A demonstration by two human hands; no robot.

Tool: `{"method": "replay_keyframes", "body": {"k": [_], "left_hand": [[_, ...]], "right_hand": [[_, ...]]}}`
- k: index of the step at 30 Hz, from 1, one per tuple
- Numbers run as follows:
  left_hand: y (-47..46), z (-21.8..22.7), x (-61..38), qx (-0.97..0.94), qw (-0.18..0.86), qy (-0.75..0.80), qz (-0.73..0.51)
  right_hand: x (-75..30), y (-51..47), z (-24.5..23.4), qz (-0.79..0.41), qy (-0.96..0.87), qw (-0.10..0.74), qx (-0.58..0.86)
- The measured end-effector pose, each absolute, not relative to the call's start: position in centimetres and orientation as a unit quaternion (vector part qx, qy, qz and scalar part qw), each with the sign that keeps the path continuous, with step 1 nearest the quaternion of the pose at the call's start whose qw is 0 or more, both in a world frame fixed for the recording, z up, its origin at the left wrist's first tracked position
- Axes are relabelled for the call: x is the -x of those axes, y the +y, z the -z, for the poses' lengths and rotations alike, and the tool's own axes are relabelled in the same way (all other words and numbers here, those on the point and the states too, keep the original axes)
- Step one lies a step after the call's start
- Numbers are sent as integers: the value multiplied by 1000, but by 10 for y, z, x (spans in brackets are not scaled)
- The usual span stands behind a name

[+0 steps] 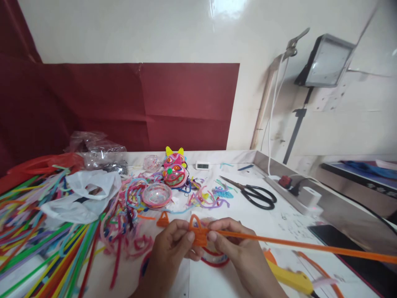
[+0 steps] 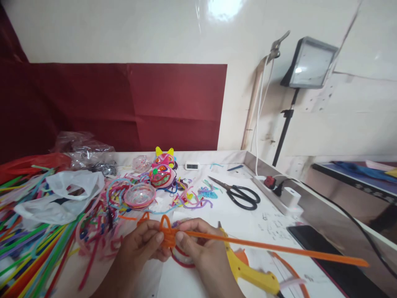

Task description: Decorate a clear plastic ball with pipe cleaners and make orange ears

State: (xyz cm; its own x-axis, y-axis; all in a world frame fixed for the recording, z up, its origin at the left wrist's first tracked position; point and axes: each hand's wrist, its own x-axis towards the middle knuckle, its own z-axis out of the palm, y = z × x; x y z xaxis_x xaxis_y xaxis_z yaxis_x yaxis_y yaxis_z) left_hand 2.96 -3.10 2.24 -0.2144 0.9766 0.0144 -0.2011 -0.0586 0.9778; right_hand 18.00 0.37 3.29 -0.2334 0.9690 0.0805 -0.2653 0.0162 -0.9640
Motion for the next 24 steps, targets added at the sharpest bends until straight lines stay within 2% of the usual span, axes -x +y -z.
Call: {"method": "replay_keyframes", "body": {"k": [24], "left_hand": [[-35,-24,-34,-394,495,484,-605]], "right_hand": [[-175,6,-20,-588,-511,509,366]]}}
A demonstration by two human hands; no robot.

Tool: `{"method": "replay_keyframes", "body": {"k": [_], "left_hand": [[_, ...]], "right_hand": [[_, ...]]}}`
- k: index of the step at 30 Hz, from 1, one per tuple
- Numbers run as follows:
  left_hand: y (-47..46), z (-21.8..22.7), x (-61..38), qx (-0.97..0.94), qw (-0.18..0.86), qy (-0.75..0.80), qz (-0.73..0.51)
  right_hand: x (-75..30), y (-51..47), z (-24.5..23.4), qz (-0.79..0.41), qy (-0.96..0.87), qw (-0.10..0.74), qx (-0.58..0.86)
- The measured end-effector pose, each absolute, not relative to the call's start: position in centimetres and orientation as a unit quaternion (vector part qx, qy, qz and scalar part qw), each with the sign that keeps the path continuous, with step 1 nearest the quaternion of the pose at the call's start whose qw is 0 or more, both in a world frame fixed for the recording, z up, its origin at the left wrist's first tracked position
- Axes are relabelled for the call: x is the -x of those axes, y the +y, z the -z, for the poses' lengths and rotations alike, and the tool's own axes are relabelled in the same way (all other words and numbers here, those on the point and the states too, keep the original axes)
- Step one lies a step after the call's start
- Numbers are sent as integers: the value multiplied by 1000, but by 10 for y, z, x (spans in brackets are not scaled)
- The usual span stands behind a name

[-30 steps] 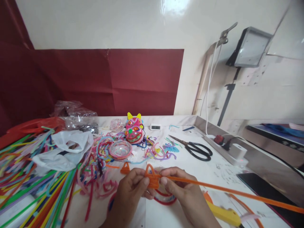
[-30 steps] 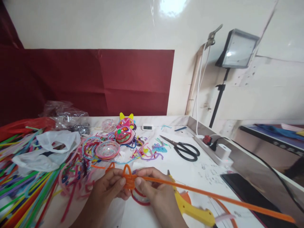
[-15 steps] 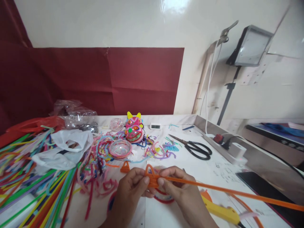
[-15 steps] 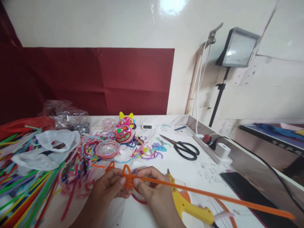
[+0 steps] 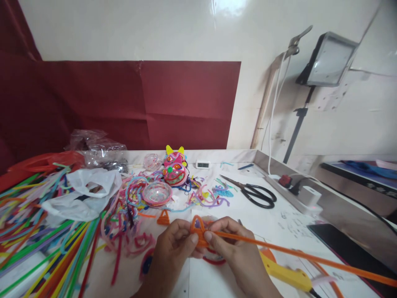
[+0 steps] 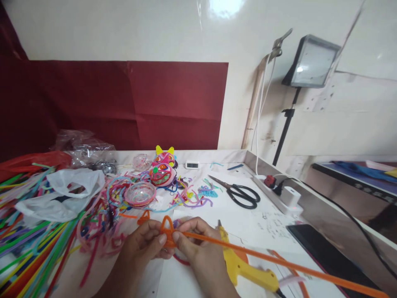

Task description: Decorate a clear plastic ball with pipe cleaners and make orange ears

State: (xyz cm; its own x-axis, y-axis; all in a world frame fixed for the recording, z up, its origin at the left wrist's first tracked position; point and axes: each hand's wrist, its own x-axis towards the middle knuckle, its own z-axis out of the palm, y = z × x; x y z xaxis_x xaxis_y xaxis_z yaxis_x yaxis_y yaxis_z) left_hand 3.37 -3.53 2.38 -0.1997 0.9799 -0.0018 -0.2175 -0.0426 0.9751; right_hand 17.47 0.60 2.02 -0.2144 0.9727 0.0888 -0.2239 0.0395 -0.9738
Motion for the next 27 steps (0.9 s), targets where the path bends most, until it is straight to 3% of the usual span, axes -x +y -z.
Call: {"method": "replay_keyframes", "body": {"k": [27], "left_hand": [[-33,-21,-43,-379,490,476,-624]], "right_hand": [[-170,2,-19,-609,-507,486,368]]}}
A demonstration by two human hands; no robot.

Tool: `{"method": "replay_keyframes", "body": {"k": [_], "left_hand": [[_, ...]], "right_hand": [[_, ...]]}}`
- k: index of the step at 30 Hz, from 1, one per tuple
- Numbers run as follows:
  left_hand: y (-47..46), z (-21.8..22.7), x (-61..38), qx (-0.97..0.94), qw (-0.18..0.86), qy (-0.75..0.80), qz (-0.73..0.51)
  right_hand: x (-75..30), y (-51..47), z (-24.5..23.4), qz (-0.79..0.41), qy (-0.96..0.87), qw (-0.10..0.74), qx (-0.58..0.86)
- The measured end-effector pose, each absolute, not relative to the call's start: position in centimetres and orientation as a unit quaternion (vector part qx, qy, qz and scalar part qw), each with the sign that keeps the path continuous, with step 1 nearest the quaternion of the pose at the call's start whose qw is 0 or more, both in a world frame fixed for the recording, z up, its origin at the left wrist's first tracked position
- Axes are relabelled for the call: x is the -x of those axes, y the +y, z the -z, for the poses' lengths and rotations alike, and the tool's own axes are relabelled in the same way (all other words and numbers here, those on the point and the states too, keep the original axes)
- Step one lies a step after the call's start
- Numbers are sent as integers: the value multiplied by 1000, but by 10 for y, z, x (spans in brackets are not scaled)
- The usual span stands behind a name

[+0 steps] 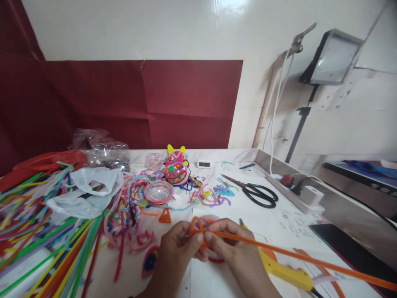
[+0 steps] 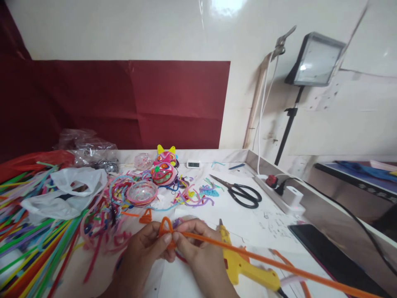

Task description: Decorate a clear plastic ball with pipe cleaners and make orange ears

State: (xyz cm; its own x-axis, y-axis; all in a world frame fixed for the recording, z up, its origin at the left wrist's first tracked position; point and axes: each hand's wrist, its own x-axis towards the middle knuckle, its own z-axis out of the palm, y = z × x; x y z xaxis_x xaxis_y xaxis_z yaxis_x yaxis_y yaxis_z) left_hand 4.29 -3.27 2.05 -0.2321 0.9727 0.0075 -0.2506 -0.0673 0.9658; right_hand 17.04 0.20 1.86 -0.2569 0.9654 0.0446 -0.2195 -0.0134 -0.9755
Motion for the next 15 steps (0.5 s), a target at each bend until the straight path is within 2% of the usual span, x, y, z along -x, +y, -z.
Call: {"method": "replay_keyframes", "body": {"k": [15], "left_hand": [[-32,-20,-43,-381,467,492,-629]], "right_hand": [[-173,-1,-22,-547,-556,493,384]]}}
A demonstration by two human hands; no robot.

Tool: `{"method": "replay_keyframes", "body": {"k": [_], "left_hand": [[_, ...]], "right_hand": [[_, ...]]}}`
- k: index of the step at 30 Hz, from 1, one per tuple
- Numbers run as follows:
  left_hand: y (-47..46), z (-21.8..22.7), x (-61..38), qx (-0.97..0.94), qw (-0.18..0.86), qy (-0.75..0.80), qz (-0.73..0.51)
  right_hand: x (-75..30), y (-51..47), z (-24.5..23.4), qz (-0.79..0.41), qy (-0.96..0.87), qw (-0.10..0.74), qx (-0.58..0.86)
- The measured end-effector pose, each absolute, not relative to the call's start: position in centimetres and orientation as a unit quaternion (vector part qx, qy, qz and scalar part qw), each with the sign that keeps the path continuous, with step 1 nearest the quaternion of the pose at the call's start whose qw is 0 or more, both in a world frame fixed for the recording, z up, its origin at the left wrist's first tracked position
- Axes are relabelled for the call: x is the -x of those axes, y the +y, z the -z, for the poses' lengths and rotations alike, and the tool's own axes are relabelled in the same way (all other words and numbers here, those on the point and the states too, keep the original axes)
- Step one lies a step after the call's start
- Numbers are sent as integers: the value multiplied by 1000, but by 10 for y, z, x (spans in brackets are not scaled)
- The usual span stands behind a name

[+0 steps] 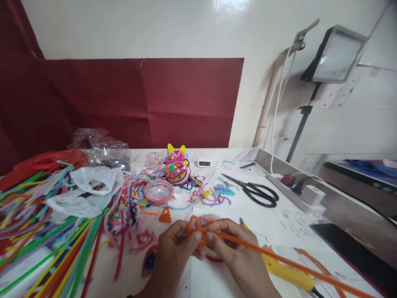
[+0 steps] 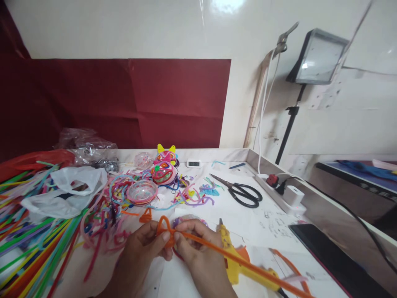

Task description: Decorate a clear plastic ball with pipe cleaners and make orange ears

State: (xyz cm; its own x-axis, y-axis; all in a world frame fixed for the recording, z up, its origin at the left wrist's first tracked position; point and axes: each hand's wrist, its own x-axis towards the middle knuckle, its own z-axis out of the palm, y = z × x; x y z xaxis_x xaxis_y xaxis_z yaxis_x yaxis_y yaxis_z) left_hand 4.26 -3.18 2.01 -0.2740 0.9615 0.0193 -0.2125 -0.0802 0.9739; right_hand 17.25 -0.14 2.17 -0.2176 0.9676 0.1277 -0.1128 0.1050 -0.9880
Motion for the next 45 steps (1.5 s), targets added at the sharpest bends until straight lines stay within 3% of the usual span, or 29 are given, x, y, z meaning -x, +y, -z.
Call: {"method": "replay_keyframes", "body": {"k": [18,27,45], "left_hand": [[-33,-19,-42,-371,498,478,-621],[-34,-20,-40,-380,503,470,-618],[-37,-23,-40,-387,508,479,-602]], "right_hand": [[-174,-1,-25,-551,-552,490,390],[-178,-5,-41,-551,-506,529,400],[-181,1,-37,-586,-531,481,380]]}}
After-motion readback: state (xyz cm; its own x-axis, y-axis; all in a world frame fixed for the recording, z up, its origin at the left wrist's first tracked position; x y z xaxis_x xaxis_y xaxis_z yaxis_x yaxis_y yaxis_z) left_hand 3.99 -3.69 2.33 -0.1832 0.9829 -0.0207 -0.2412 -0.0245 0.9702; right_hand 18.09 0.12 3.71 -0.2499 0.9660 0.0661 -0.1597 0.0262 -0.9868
